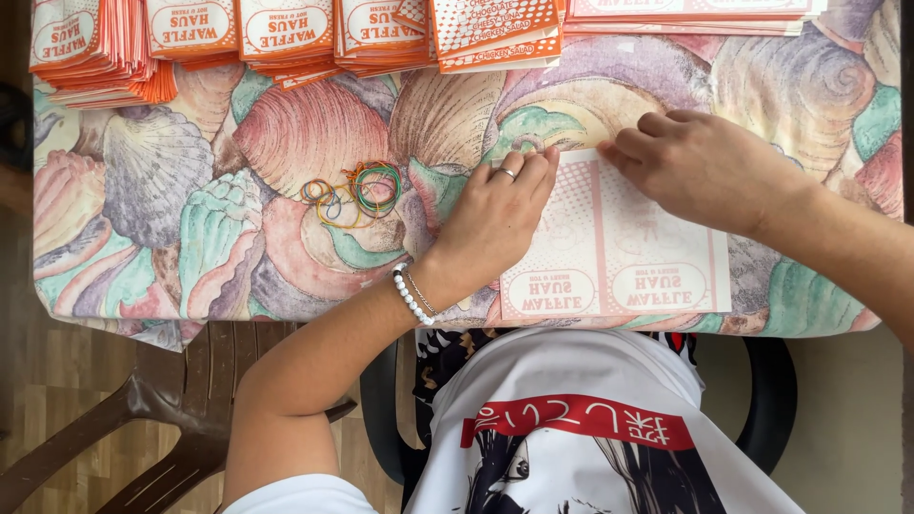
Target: Folding printed paper sheets into small bags and stacking them.
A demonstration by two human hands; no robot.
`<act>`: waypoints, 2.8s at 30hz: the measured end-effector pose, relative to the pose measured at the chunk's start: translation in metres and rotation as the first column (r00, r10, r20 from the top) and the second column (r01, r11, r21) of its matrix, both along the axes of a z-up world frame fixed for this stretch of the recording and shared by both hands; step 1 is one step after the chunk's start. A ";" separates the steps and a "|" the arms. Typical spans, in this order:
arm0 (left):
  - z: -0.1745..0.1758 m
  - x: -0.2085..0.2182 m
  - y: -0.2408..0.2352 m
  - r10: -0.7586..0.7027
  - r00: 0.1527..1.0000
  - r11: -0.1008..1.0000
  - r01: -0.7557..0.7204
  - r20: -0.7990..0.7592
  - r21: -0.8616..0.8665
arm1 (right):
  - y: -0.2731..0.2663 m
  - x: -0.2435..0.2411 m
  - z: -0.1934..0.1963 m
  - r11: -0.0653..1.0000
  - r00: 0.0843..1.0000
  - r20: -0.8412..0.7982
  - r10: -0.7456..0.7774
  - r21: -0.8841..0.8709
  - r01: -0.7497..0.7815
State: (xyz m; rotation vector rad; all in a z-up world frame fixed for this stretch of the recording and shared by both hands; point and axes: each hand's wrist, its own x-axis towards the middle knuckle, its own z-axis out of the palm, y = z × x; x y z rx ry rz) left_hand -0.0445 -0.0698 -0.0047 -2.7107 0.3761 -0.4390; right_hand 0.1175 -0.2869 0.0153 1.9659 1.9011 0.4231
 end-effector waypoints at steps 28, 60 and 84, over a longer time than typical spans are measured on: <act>0.003 0.015 -0.011 -0.038 0.999 0.998 0.036 -0.038 -0.047 | -0.029 -0.002 -0.001 0.993 0.993 0.031 -0.113 0.029 0.112; -0.009 0.025 -0.029 0.060 0.998 0.998 -0.061 -0.034 -0.013 | -0.060 0.014 -0.015 0.979 0.987 0.009 -0.158 0.133 0.155; -0.010 0.027 -0.025 0.056 0.997 0.995 -0.059 -0.050 -0.082 | -0.062 0.029 0.007 0.973 0.972 -0.087 -0.219 -0.092 0.211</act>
